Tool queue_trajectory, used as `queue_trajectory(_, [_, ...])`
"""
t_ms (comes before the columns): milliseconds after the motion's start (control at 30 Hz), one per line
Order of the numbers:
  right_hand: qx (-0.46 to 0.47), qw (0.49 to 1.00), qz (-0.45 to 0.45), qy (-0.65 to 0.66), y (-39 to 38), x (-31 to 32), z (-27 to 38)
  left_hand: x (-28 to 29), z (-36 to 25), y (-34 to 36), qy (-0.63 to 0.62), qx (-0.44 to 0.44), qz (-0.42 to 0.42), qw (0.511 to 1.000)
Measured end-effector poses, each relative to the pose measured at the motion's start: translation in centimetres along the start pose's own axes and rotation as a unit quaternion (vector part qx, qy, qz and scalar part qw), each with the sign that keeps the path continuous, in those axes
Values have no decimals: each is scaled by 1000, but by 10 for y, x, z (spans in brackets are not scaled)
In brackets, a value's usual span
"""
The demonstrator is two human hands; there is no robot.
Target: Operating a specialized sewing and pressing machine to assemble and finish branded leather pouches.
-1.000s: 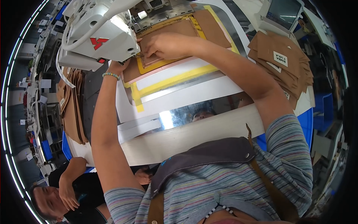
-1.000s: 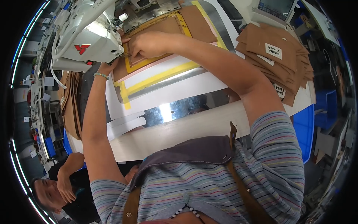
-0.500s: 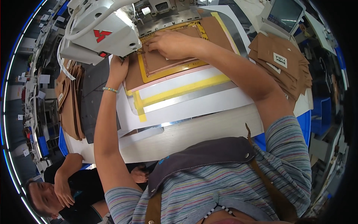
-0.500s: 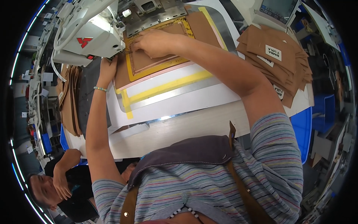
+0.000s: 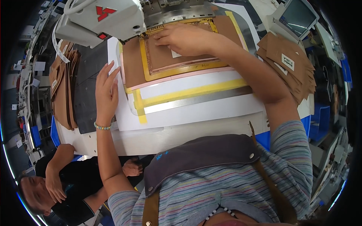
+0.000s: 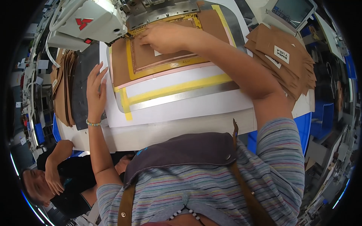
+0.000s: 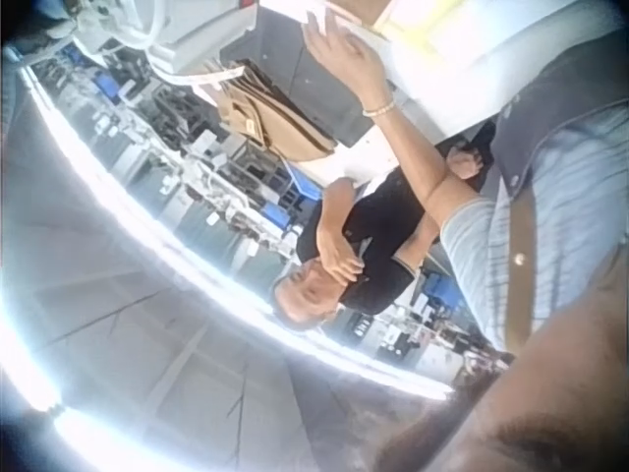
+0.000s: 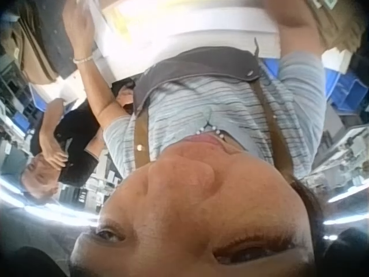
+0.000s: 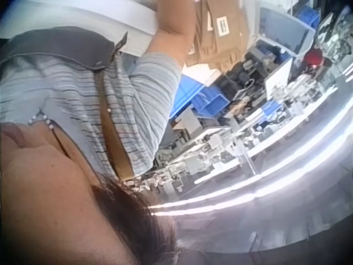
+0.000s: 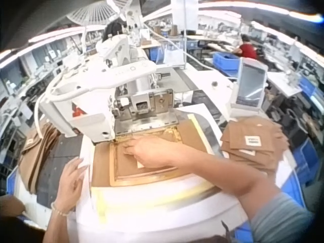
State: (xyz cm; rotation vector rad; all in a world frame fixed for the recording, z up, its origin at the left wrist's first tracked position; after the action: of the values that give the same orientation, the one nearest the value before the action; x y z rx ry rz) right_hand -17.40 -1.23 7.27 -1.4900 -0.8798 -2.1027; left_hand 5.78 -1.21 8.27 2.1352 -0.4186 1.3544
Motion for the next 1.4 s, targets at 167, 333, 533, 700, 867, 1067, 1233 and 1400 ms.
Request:
queue_trajectory(167, [-80, 996, 6, -38, -49, 37, -21, 30, 32, -77, -14, 139, -52, 989])
queue_trajectory(333, [-100, 988, 12, -115, -95, 32, -25, 31, 39, -137, 11, 219, -89, 972])
queue_trajectory(533, [-120, 986, -65, -95, -118, 28, -33, 23, 9, -169, 26, 233, -47, 971])
queue_trajectory(700, [-104, 984, -105, -99, -121, 34, -33, 25, 3, -185, -11, 287, -76, 955])
queue_trajectory(867, [-100, 982, -134, -84, -120, 36, -34, 18, 14, -199, -43, 348, -63, 934])
queue_trajectory(1067, [-153, 975, -126, -104, -125, 33, -38, 33, 24, -208, -218, 428, 155, 863])
queue_trajectory(1233, [-138, 974, -100, -149, -121, 32, -33, 85, -2, -145, -326, 294, 61, 897])
queue_trajectory(1400, [-125, 968, -58, -208, -115, 28, -22, 16, -54, -72, -356, 173, 170, 903])
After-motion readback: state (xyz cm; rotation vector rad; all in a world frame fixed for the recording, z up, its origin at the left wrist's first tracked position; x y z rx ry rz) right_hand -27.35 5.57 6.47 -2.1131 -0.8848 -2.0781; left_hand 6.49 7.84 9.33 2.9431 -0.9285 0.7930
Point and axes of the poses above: each hand's wrist, its own y-axis towards the middle knuckle, its own x-axis out of the back of the hand, z = x × y, the point moved 10 cm from there along y, towards the middle knuckle, and after that the axes turned 9 degrees about x, right-handed, at the moved point
